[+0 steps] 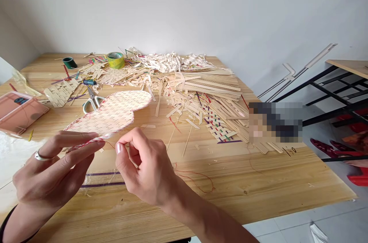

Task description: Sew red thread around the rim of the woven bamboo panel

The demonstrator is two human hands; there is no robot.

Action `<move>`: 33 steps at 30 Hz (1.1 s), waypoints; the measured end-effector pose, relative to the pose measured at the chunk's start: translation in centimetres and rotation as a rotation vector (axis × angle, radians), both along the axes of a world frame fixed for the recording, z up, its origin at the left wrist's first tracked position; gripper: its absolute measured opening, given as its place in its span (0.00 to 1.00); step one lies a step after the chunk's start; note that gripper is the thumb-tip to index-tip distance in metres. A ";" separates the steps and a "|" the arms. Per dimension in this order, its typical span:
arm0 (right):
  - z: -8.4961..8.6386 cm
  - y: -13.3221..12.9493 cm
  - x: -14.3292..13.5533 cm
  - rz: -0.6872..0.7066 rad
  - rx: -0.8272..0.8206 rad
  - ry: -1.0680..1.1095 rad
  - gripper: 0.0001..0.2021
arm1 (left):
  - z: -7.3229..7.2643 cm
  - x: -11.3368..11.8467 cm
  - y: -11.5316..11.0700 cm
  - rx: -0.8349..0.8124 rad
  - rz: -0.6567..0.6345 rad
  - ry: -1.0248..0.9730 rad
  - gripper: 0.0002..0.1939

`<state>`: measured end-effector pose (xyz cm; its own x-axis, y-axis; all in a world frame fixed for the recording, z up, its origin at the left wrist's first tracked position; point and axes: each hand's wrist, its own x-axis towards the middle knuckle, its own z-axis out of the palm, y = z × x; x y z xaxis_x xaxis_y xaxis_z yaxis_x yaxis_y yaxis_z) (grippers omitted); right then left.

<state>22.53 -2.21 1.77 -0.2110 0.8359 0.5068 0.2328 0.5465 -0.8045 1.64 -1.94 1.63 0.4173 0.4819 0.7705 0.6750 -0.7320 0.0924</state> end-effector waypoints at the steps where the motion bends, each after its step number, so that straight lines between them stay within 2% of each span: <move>1: 0.0 0.0 0.0 0.001 0.004 0.001 0.06 | 0.0 0.0 0.0 -0.005 0.003 0.002 0.18; 6: -0.1 0.4 0.2 -0.047 0.073 0.001 0.04 | 0.0 0.0 0.0 -0.017 -0.020 0.009 0.18; 11: 0.0 0.4 0.3 -0.057 0.098 -0.020 0.03 | 0.0 0.3 0.2 -0.089 -0.090 -0.075 0.18; 22: 0.6 1.6 1.9 -0.031 0.204 -0.072 0.06 | 0.3 0.6 0.2 -0.071 -0.040 0.021 0.17; 28: 0.4 1.7 1.6 -0.010 0.267 -0.143 0.08 | 0.3 0.7 0.4 -0.079 -0.044 0.066 0.13; 33: 0.2 1.8 1.4 -0.007 0.311 -0.160 0.08 | 0.1 0.7 0.4 -0.093 -0.062 0.066 0.14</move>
